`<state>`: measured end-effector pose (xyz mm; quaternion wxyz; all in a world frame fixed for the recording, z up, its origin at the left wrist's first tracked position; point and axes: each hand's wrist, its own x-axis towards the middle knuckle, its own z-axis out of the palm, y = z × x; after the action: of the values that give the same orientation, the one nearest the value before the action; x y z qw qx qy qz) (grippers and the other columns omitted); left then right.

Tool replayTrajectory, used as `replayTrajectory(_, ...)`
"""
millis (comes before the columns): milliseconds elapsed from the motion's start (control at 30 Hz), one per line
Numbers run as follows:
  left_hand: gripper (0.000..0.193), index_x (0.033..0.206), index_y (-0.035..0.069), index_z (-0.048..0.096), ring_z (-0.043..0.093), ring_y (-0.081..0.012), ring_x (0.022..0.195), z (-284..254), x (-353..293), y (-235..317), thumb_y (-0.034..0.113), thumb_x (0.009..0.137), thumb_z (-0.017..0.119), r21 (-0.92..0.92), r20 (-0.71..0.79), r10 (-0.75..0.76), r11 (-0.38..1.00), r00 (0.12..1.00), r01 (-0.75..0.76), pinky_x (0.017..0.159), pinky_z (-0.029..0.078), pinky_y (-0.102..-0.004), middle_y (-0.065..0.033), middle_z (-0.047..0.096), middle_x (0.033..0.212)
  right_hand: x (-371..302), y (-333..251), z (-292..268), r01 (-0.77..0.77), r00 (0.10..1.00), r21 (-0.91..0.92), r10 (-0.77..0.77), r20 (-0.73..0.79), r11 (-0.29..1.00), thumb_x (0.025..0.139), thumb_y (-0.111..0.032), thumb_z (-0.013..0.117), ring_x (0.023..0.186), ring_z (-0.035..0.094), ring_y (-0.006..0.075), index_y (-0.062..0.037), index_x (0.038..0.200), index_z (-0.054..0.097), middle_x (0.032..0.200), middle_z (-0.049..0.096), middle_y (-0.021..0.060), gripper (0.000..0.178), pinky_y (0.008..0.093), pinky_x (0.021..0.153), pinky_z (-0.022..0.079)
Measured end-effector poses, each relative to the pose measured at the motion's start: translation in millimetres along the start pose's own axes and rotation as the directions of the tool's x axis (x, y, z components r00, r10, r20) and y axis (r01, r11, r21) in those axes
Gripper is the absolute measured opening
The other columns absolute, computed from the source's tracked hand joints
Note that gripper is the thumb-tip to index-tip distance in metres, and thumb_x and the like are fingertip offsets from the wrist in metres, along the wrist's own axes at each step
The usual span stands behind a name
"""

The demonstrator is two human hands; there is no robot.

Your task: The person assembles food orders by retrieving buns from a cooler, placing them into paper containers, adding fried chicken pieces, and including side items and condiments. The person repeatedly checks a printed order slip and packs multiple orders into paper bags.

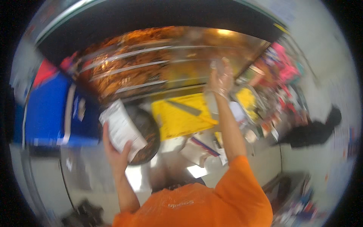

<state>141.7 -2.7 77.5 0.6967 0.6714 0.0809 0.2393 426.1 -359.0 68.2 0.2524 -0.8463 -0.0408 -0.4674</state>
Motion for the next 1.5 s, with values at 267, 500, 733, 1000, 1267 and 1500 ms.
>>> replayTrajectory(267,0.078,0.152,-0.001,0.038,0.044,-0.0241,0.136,62,-28,-29,-0.012,0.081,0.068,0.165,0.203,-0.294,0.951,0.934,0.263,0.113,0.034,-0.033,-0.0198,0.044,0.152,62,103,-36,-0.653,0.72,-0.144,0.669,0.184,0.743,0.084,-0.047,0.072,0.118,0.061,0.0424,-0.0088,0.141,0.053,0.132,0.061,0.0263,0.071,0.0458,0.102,0.048)
replayTrajectory(500,0.072,0.15,0.0,0.043,0.048,-0.0231,0.134,143,-5,-30,-0.015,0.083,0.064,0.255,0.108,-0.32,0.924,0.941,0.285,0.113,0.036,-0.0336,-0.0173,0.048,0.15,3,82,-27,-0.276,0.894,0.117,0.209,0.397,0.954,0.086,-0.044,0.068,0.121,0.059,0.0418,-0.0035,0.139,0.052,0.131,0.059,0.0301,0.069,0.0481,0.104,0.045)
replayTrajectory(733,0.067,0.148,-0.002,0.044,0.047,-0.027,0.137,168,5,-27,-0.004,0.086,0.069,0.595,0.016,-0.166,0.794,0.986,0.124,0.116,0.033,-0.0373,-0.0209,0.048,0.149,43,158,-5,-0.739,0.641,0.146,0.621,0.451,0.658,0.087,-0.035,0.071,0.127,0.055,0.0405,0.0045,0.139,0.046,0.137,0.054,0.0296,0.07,0.0444,0.108,0.043)
replayTrajectory(1000,0.108,0.155,-0.006,0.023,0.03,-0.0456,0.145,302,110,-59,0.04,0.079,0.085,0.958,0.084,0.573,0.179,0.816,-0.224,0.119,0.03,-0.0481,-0.0316,0.028,0.156,-29,102,24,-0.232,0.94,0.418,0.093,0.328,0.878,0.09,-0.036,0.065,0.116,0.06,0.0435,0.0034,0.138,0.05,0.123,0.063,0.027,0.064,0.0499,0.099,0.048)
replayTrajectory(1267,0.115,0.153,-0.014,0.014,0.021,-0.0506,0.146,298,151,-65,0.048,0.081,0.079,0.983,0.103,0.615,0.055,0.781,-0.173,0.118,0.029,-0.0521,-0.0376,0.015,0.157,17,180,119,-0.171,0.867,-0.144,0.218,0.448,0.975,0.092,-0.034,0.058,0.11,0.064,0.033,-0.005,0.122,0.064,0.115,0.068,0.0161,0.042,0.0471,0.094,0.051)
replayTrajectory(1500,0.117,0.154,-0.013,0.012,0.013,-0.0481,0.15,339,141,-65,0.045,0.079,0.081,0.959,0.069,0.611,0.178,0.789,-0.222,0.121,0.02,-0.0551,-0.0363,0.012,0.158,86,217,186,-0.104,0.596,-0.24,0.253,0.762,0.965,0.09,-0.027,0.064,0.105,0.066,0.0257,-0.0094,0.117,0.068,0.111,0.071,0.0091,0.033,0.0406,0.088,0.055)
